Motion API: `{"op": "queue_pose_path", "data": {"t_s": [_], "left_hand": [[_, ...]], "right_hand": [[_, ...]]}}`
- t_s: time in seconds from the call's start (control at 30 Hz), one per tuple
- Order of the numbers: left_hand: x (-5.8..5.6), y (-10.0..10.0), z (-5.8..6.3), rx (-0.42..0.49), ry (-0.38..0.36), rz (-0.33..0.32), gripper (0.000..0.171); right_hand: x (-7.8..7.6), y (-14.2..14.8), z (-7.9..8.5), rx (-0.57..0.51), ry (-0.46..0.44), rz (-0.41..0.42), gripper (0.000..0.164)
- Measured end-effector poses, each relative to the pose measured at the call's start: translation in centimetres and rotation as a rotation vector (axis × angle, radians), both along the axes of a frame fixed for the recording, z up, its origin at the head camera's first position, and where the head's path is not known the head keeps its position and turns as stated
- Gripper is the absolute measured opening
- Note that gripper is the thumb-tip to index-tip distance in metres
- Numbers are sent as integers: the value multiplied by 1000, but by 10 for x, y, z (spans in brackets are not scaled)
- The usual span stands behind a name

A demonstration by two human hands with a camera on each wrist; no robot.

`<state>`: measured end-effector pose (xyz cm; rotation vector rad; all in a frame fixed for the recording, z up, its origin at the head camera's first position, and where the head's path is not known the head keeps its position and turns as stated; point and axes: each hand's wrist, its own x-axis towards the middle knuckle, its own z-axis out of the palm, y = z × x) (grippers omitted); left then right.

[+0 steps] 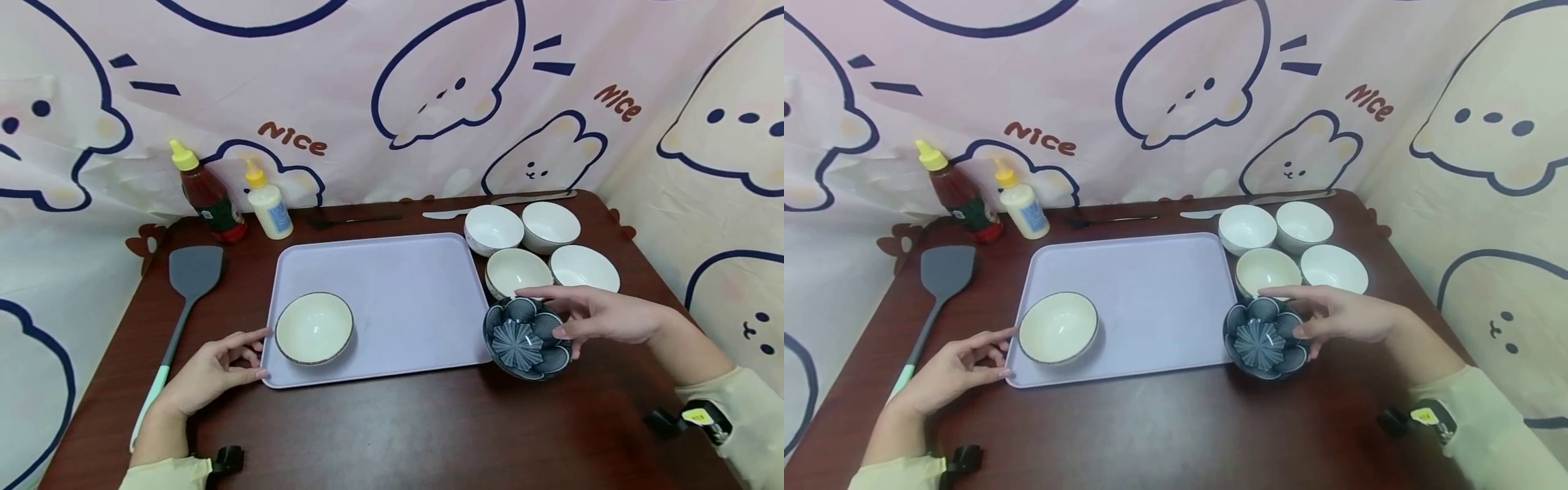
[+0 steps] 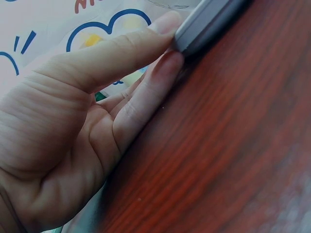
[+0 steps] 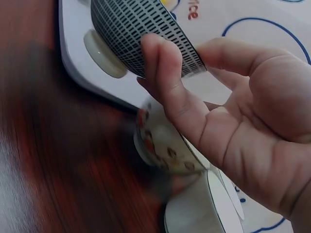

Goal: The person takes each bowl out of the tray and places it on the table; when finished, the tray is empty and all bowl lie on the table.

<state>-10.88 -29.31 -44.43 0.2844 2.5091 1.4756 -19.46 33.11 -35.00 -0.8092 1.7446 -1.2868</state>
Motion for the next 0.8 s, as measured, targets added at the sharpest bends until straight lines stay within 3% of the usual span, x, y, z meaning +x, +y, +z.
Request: {"op": "queue_pose_path", "data": {"t_s": [0.5,0.8], "left_hand": [[-1,0,0,24,32,-6,63],[0,0,-3,36,37,-12,62]], "right_hand": [[-2,31,-6,16,1,-3,67],[-2,36,-18,24,-15,-4,66]]}}
